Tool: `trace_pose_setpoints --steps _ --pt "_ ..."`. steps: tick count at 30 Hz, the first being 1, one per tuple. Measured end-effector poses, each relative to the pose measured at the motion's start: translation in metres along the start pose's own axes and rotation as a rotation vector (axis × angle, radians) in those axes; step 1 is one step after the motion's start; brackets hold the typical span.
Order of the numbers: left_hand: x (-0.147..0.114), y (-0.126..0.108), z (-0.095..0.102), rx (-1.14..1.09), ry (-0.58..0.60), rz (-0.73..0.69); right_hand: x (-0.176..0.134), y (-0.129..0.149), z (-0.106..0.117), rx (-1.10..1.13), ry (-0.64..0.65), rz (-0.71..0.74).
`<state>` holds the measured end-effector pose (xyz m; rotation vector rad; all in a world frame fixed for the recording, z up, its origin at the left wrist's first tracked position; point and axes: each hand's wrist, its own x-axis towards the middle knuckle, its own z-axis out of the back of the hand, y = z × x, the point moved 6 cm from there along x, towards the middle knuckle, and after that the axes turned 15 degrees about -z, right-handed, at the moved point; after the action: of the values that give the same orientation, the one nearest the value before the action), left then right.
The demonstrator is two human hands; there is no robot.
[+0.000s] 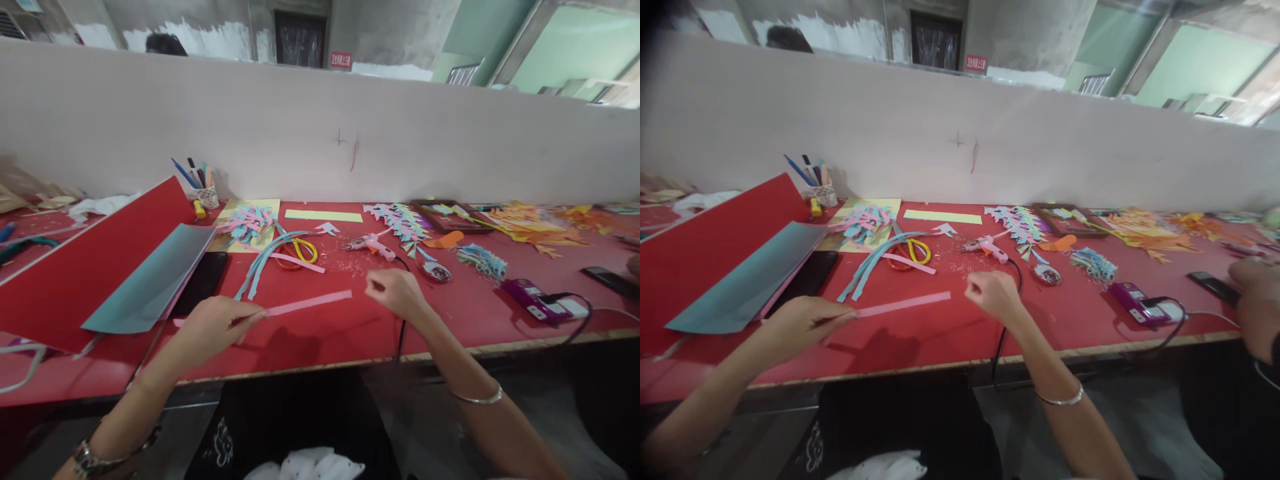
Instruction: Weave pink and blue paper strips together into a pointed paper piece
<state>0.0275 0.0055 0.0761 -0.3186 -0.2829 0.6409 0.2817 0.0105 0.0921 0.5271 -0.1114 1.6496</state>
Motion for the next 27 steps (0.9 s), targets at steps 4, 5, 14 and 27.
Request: trace_pose_setpoints --steps 4,5,14,27 --pt "0.003 -0.003 -0.004 0.048 0.007 0.0 -0.003 0.017 0.015 0.146 -0.125 0.043" --pt "0.005 -0.006 -0.006 0.058 0.013 -0.017 -0.006 0.032 0.015 0.196 -0.116 0.117" --pt "0.022 -0.034 -0.012 0.283 -0.09 -0.194 -0.021 0.111 -0.03 0.09 0.302 0.361" --pt "0.007 -0.038 0.0 0.813 -0.397 -0.418 -0.012 0.089 -0.017 0.358 0.374 0.212"
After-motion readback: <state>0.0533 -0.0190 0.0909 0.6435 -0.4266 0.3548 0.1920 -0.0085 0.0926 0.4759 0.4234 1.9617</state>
